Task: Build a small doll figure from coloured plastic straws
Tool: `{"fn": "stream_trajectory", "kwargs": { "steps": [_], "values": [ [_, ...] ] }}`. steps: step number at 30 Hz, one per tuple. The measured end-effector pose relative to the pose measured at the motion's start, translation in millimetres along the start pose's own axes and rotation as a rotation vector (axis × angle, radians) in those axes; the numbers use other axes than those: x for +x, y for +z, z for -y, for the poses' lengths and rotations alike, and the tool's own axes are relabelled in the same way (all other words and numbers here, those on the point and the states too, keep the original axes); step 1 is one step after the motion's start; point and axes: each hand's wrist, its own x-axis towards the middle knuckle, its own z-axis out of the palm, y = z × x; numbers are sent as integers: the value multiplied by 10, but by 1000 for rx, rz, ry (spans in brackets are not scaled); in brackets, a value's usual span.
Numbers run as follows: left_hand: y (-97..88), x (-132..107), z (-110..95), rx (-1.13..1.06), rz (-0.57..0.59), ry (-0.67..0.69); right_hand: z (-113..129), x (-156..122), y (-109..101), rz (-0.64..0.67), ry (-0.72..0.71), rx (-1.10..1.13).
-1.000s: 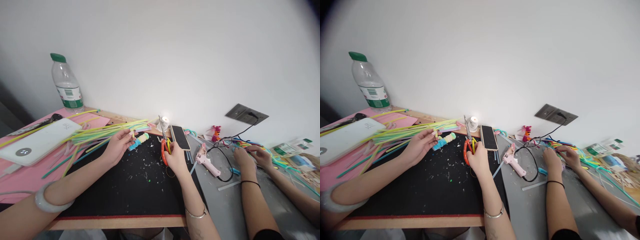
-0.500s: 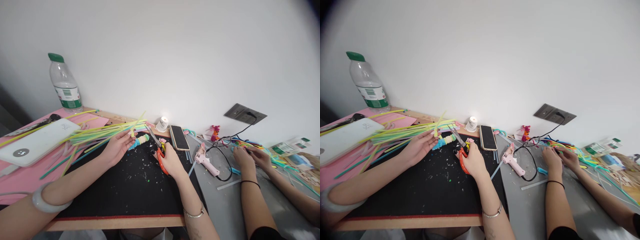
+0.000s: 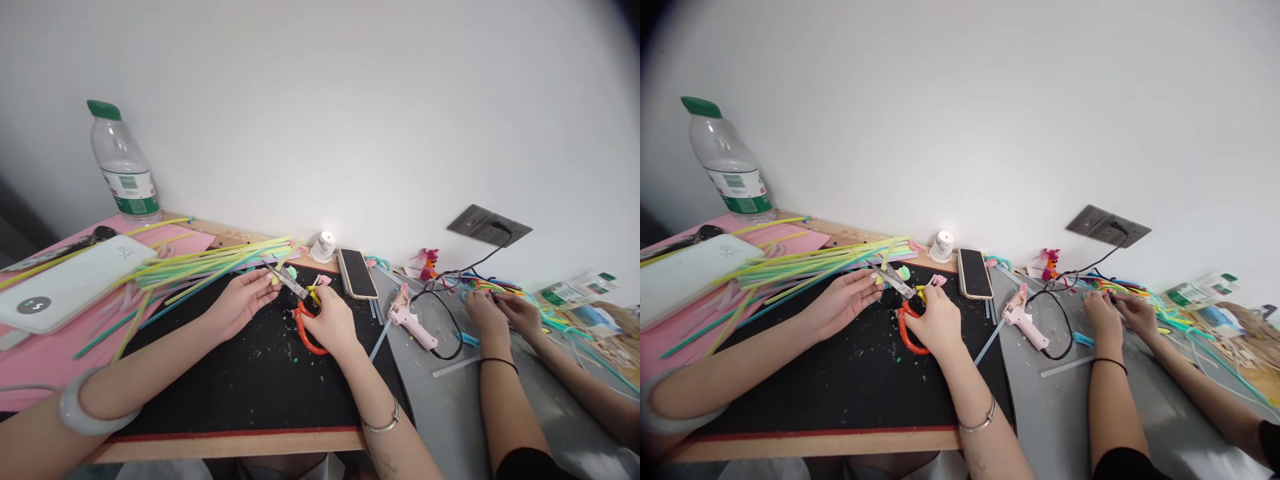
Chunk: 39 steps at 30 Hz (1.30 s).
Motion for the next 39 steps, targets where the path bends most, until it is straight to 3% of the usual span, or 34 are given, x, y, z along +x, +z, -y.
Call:
{"fn": "stream_trajectory", "kwargs": {
  "steps": [13, 39],
  "values": [
    [-41, 7, 3, 19, 62, -26, 7, 13, -9, -76, -13, -33],
    [-88, 63, -29, 83, 19, -44, -61, 15, 48, -111, -50, -106]
  ]
}}
